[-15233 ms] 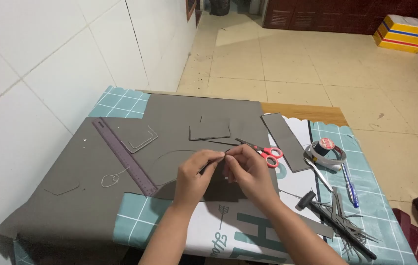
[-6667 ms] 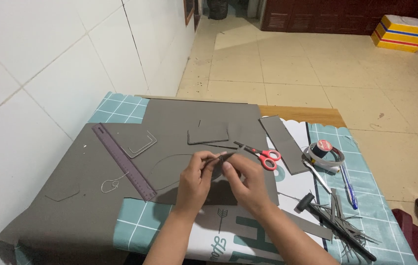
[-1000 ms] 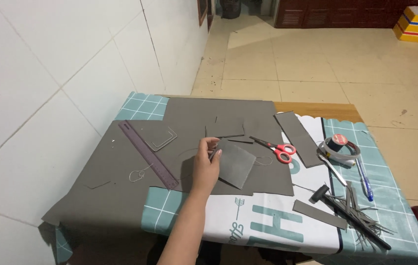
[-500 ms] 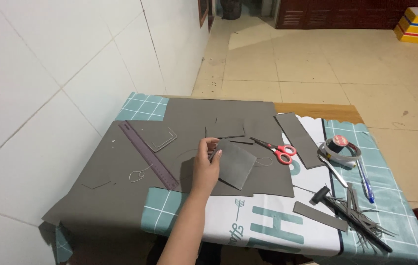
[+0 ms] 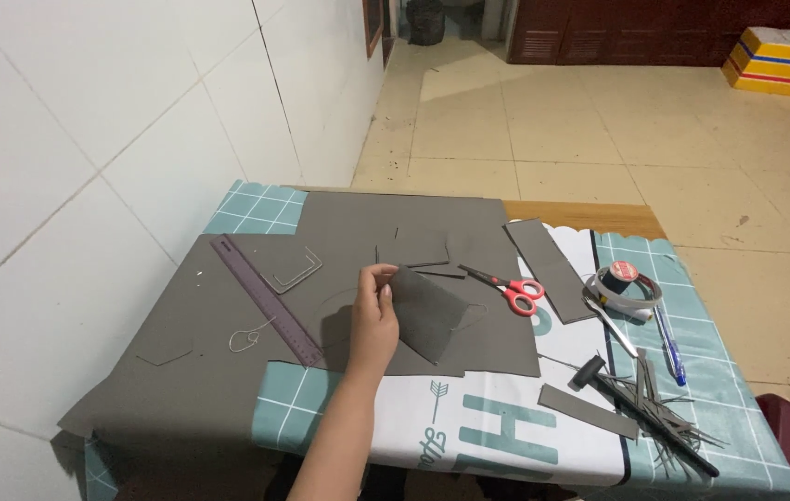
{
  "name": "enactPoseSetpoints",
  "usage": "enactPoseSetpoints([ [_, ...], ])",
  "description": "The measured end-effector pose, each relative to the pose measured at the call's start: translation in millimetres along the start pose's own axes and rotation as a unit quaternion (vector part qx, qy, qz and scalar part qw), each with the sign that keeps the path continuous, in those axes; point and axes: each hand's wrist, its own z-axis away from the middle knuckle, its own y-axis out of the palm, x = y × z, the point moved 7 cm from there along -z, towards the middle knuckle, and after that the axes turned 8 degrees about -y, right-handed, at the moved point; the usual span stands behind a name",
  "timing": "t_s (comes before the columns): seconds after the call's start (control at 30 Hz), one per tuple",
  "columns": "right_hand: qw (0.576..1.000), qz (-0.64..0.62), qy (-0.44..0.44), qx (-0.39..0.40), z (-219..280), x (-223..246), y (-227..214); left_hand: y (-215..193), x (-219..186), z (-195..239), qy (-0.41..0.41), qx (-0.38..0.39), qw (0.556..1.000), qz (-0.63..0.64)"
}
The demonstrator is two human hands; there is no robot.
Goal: The person is finishing leather work by folding, inspecting, and trimming small pieces of grey leather on a workshop table.
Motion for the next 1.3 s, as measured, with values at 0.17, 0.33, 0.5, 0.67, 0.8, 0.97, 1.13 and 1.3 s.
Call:
enactPoseSetpoints([
  [0.17,0.999,0.013,-0.015,-0.029,37.3,-96.4,116.2,-4.2,-0.2,4.3,0.000,-0.012,1.000,0.018],
  [0.33,0.954,0.130,0.098,0.253,68.6,-161.2,214.9,-2.8,14.2,-9.4,0.002,-0.007,1.000,0.021],
  [0.5,0.900,0.274,0.049,0.335,86.2,-196.6,240.4,-0.1,14.4,-11.7,-0.024,0.006,0.994,0.103],
  [0.67,0.907,0.277,0.055,0.314,91.5,-189.9,243.0,8.2,26.2,-9.4,-0.231,0.069,0.888,0.392],
  [0.8,0.967,0.073,0.177,0.170,84.3,-215.0,217.9,11.9,34.6,-11.8,-0.261,0.105,0.838,0.467],
  [0.97,0.906,-0.358,0.217,-0.065,80.0,-217.2,202.0,26.9,34.5,-7.8,-0.337,0.211,0.640,0.658],
  [1.13,0.871,-0.441,0.189,-0.103,79.4,-224.6,197.1,21.7,3.2,5.9,-0.303,0.315,0.620,0.652],
  [1.3,0.787,-0.580,0.169,-0.122,83.8,-262.9,208.6,26.2,34.4,2.3,-0.211,0.333,0.635,0.664],
])
